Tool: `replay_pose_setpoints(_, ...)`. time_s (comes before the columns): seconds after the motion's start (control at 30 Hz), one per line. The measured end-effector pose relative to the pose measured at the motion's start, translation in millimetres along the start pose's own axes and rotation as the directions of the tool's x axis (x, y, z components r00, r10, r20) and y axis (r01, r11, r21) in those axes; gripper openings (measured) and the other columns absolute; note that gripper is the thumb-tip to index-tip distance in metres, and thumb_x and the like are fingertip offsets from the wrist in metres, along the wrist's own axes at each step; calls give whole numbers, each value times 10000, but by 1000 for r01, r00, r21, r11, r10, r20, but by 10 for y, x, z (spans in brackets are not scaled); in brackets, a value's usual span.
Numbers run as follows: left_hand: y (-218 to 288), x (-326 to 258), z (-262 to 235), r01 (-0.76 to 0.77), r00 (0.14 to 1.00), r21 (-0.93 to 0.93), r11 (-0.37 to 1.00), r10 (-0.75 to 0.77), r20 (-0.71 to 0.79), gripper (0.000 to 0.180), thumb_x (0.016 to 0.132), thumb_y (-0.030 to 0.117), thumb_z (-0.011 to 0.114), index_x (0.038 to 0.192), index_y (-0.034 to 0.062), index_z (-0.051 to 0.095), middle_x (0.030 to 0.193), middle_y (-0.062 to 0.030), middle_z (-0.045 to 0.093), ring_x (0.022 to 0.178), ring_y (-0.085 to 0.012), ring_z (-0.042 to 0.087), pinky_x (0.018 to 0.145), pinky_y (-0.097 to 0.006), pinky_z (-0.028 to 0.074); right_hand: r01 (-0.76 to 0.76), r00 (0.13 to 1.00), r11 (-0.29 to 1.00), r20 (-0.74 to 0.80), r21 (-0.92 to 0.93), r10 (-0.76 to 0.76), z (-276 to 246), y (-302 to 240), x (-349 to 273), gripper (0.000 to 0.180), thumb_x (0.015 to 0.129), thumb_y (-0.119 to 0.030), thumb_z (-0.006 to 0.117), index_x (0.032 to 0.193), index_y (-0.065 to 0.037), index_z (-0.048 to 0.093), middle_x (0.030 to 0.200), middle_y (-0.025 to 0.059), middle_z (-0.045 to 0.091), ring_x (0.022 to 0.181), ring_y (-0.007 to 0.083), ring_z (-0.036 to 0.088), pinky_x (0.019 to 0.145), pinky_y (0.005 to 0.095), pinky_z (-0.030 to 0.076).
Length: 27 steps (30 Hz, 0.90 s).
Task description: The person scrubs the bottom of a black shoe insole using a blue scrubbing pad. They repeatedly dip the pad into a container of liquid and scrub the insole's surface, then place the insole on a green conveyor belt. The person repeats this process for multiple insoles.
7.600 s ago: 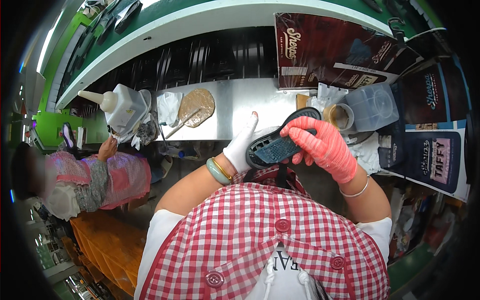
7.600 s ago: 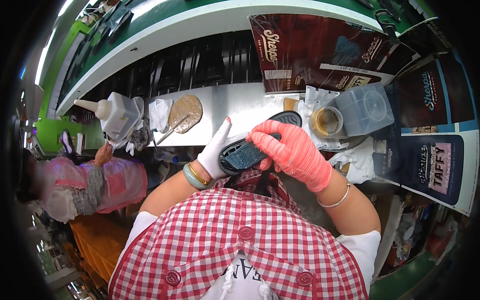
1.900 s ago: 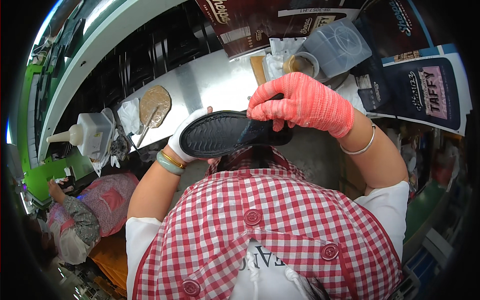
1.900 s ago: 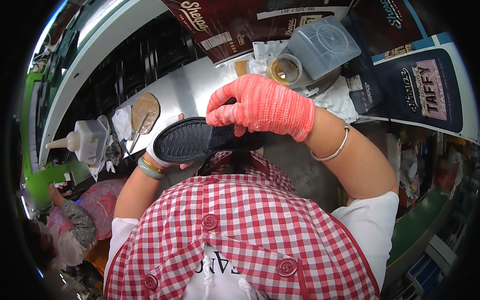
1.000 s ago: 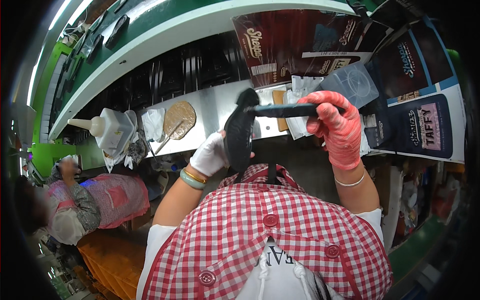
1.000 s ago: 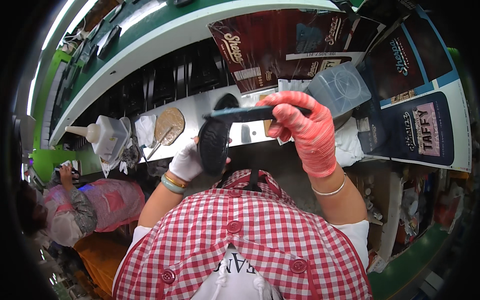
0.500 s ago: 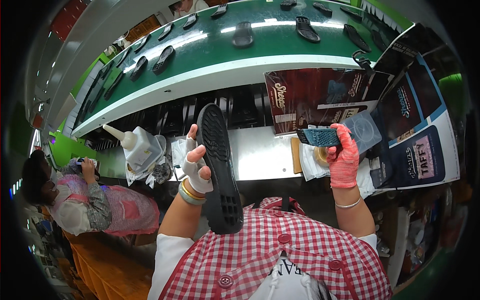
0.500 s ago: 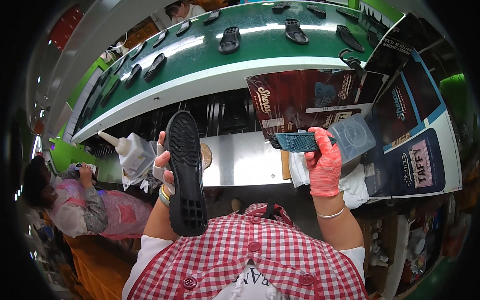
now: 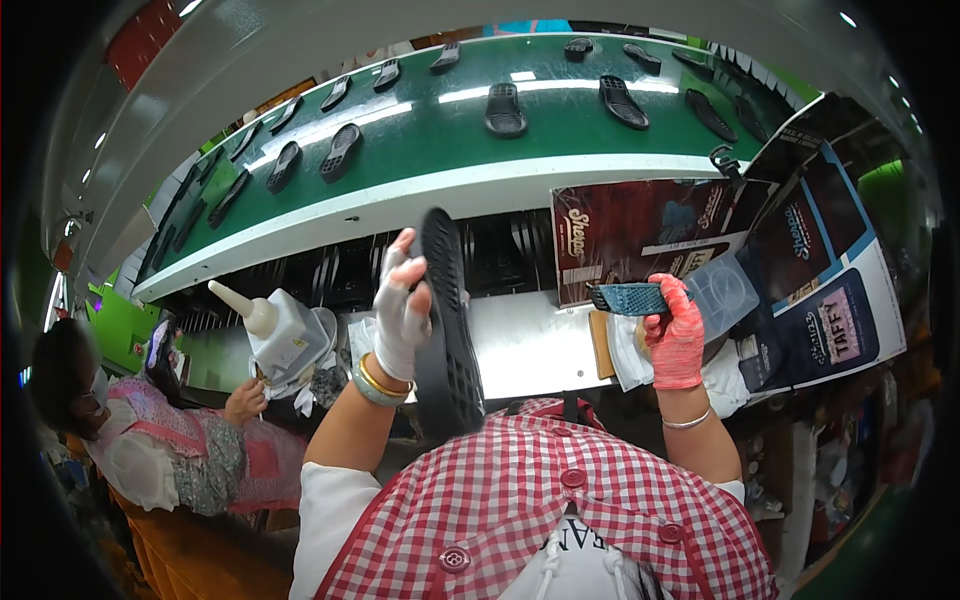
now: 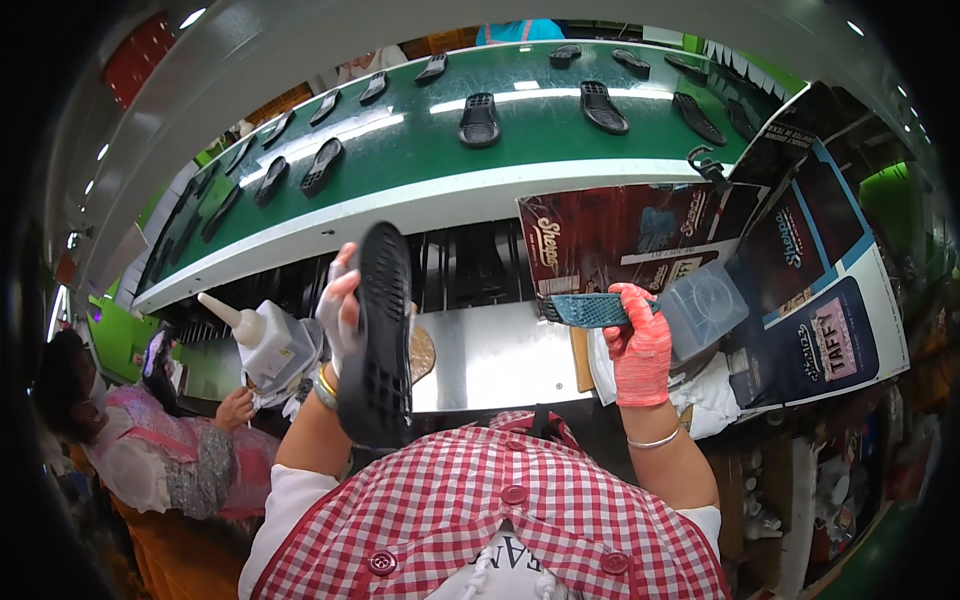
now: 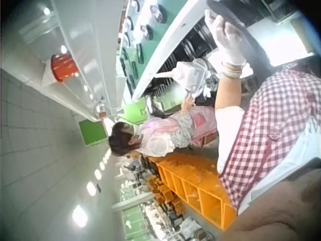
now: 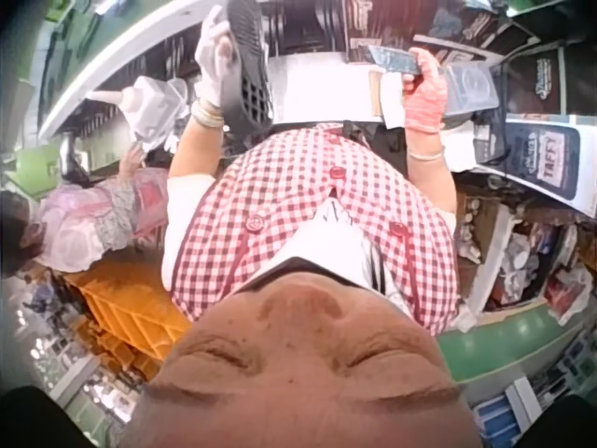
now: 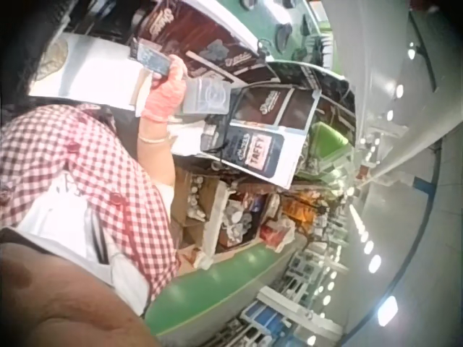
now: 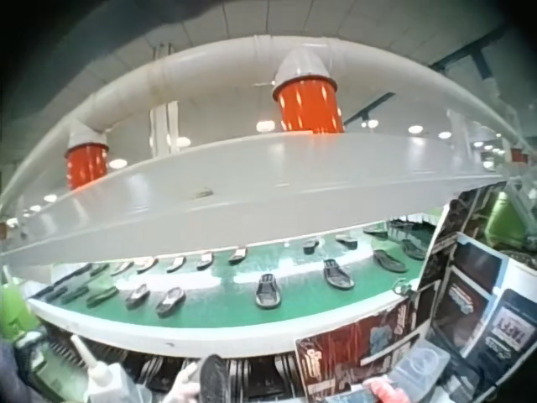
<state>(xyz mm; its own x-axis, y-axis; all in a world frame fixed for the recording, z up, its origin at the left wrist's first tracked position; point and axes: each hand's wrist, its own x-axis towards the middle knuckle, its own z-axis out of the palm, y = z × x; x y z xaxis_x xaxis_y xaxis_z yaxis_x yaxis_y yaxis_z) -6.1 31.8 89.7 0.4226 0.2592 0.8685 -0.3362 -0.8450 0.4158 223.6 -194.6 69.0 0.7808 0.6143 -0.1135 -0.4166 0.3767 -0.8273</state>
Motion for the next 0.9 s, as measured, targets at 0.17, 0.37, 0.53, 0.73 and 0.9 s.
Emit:
replay_pose_setpoints(0.17,-84,-10,-83,519,779,-746,418,-590,212,785,770,91,711,1428,102,283,1328,-79,434,1194,-234,484,984,-399,452,42,997,999,-68,-3,-42,156,222,87,161,933,-240,567,940,-93,631,680,-36,571,483,19,477,403,137,316)
replay_pose_setpoints(0.37,-1133,933,-322,351,634,-930,-108,-703,321,622,908,417,529,1389,80,327,1304,-180,438,1118,-346,523,975,-517,437,25,996,1000,-88,-6,-26,351,432,185,158,941,-215,558,963,-73,623,774,-16,580,524,28,480,442,144,346)
replay_pose_setpoints(0.53,-1843,1070,-489,754,352,-654,63,-879,321,593,939,347,494,1386,-6,331,1266,-258,481,1088,-381,562,828,-430,519,80,987,996,-137,-32,-83,424,575,84,170,936,-230,569,982,-73,615,738,-28,566,511,27,484,435,144,341)
replay_pose_setpoints(0.73,-2557,1263,-1291,382,774,853,356,-627,-85,533,854,444,547,1237,75,587,1221,-156,588,1181,-329,515,952,-390,441,26,943,999,-332,20,-18,263,770,0,217,935,-266,566,1020,-69,606,779,-12,580,497,36,476,384,154,320)
replay_pose_setpoints(0.9,-2976,1284,-1645,392,448,920,22,-878,-170,616,755,491,580,1223,90,592,1236,-160,592,1183,-345,517,969,-379,437,31,926,998,-377,62,-6,288,927,-93,230,933,-257,566,1032,-52,605,794,-2,565,507,30,461,406,141,323)
